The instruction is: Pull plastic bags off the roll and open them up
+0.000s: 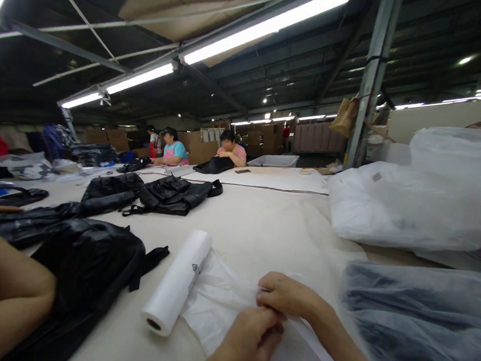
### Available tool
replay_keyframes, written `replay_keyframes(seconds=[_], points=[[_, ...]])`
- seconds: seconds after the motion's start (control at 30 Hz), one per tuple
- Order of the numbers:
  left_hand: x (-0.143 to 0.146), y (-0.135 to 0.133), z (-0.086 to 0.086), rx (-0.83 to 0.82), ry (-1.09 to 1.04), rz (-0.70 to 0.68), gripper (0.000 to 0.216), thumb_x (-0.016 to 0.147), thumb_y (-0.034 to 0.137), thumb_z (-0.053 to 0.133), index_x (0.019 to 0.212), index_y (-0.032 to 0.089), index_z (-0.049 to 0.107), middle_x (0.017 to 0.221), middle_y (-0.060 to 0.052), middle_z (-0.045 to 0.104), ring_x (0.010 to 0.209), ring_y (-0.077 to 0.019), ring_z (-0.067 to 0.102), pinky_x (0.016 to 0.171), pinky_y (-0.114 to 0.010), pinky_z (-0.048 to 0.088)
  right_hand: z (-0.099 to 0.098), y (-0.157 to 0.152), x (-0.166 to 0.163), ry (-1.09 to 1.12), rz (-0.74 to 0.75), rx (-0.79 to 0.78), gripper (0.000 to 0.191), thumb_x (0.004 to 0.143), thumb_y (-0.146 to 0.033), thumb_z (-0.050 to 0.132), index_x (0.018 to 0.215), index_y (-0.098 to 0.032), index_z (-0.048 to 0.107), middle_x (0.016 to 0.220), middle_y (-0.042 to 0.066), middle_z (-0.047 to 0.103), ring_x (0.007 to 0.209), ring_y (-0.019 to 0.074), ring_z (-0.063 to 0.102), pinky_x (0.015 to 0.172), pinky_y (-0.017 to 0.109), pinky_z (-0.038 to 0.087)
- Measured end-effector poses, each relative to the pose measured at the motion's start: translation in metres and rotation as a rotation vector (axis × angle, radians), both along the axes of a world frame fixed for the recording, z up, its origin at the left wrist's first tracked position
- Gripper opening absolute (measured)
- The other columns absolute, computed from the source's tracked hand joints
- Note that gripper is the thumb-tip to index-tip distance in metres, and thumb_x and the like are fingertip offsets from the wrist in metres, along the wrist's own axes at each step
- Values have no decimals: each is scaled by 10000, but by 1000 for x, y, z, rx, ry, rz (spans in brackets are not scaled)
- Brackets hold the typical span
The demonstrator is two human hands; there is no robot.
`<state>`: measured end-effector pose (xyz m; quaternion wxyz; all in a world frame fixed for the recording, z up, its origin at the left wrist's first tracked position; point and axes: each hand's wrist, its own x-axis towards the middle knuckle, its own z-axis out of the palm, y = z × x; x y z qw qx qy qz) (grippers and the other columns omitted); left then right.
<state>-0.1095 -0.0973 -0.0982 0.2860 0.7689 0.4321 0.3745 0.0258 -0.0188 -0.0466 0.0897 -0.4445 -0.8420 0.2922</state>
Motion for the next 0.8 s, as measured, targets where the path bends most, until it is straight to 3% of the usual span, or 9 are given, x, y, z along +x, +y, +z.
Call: replay_keyframes(seconds=[0.1, 0.2, 0.27, 0.43, 0.6, 0.7, 0.8], points=[[-24, 12, 6, 86, -66, 152, 230, 835, 148, 461, 912, 185, 675, 825, -41, 701, 750, -158, 631, 753, -262, 491, -8, 15, 10, 52, -68, 47, 94, 658, -112, 497, 596, -143, 560, 700, 37, 580, 708, 152, 502, 637, 241, 342], [-53, 28, 8, 173, -74, 433, 274, 865, 180, 416, 1008, 184, 649, 1031, -76, 687, 975, -189, 620, 917, -339, 473, -13, 27, 17, 142, -145, 99, 130, 724, -122, 433, 667, -150, 546, 729, 33, 576, 690, 138, 501, 630, 227, 353], [-69, 38, 3, 165, -29, 535, 342, 844, 153, 409, 1111, 180, 621, 1187, -84, 638, 1135, -205, 558, 1040, -398, 399, -16, 32, 17, 204, -180, 111, 173, 750, -115, 379, 740, -157, 547, 724, 25, 580, 657, 132, 510, 609, 220, 360], [-80, 49, -18, 45, 113, 481, 485, 837, 136, 369, 1296, 185, 515, 1402, -47, 481, 1339, -178, 371, 1159, -384, 248, -24, 38, 9, 274, -200, 144, 179, 807, -196, 383, 717, -164, 534, 751, 36, 584, 730, 157, 512, 676, 249, 358], [-75, 50, -25, -66, 304, 417, 558, 875, 241, 369, 1419, 126, 340, 1500, -59, 308, 1411, -219, 206, 1179, -422, 162, -24, 37, 10, 278, -177, 126, 261, 827, -296, 435, 595, -179, 449, 641, 13, 515, 669, 153, 469, 656, 260, 334], [-74, 49, -27, -78, 349, 435, 557, 888, 307, 369, 1404, 97, 367, 1481, -93, 340, 1395, -254, 253, 1170, -456, 175, -20, 35, 11, 307, -166, 109, 244, 831, -295, 422, 615, -181, 432, 640, 1, 491, 659, 143, 451, 642, 255, 324], [-76, 50, -26, -14, 284, 484, 486, 893, 300, 361, 1314, 98, 495, 1387, -118, 486, 1302, -238, 422, 1138, -429, 277, -16, 31, 13, 334, -110, 26, 294, 821, -376, 441, 605, -177, 437, 599, -18, 454, 608, 126, 423, 575, 241, 302]])
